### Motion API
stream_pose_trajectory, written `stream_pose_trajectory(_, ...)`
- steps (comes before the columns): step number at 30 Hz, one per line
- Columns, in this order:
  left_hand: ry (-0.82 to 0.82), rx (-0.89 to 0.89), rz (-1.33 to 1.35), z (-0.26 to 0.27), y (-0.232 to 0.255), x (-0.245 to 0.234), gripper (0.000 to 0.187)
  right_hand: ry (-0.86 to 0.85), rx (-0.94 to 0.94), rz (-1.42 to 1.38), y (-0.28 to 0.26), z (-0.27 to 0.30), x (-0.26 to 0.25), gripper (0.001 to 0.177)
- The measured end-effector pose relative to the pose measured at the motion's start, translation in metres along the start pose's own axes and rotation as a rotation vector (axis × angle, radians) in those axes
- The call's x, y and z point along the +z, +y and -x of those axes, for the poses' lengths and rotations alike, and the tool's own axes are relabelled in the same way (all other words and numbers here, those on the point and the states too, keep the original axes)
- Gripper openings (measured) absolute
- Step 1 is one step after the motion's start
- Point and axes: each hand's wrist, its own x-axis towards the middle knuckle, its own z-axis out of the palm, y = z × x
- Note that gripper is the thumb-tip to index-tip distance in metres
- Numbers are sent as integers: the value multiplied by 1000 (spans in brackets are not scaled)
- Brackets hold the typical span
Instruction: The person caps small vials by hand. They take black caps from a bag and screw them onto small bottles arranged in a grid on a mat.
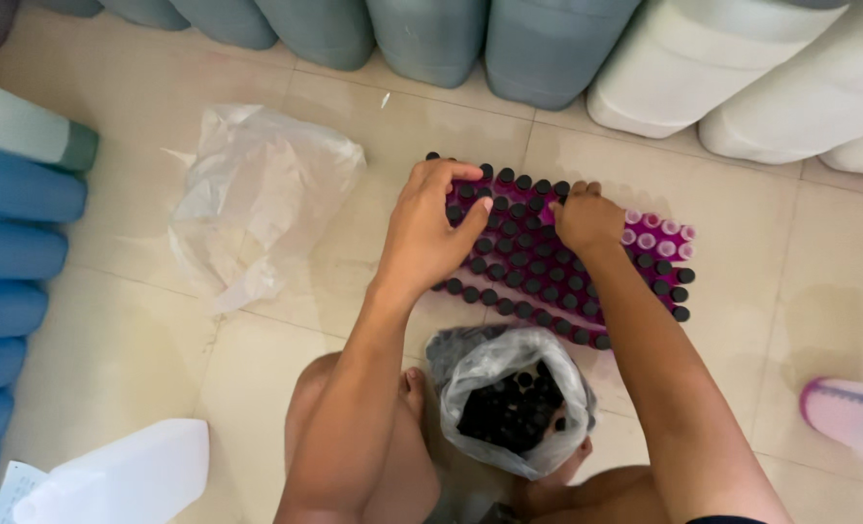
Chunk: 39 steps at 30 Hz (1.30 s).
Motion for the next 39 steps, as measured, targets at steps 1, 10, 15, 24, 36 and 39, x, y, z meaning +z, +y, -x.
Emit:
stream_pose_trajectory(1,-3,2,0,1,1,-3,34,-38,15,-26,0,-8,13,63)
stream_pose_trajectory(10,-1,62,-14,-1,-4,-6,27,-175,84,-149,-12,-29,41,54)
stream_pose_trajectory(15,-34,60,-54,-2,-6,-1,27,-197,135,-161,-11,-35,47,50)
stream_pose_trajectory(24,-80,27,-90,-3,-1,-2,26,-63,128,-295,38,-34,-1,33)
stream_pose_trajectory(36,-93,38,-132,-7,-4,4,25,-219,102,-175,44,-73,40,49)
stream_pose_trajectory(39,-94,34,-144,-9,-11,9,25,-202,115,-133,44,-74,39,45)
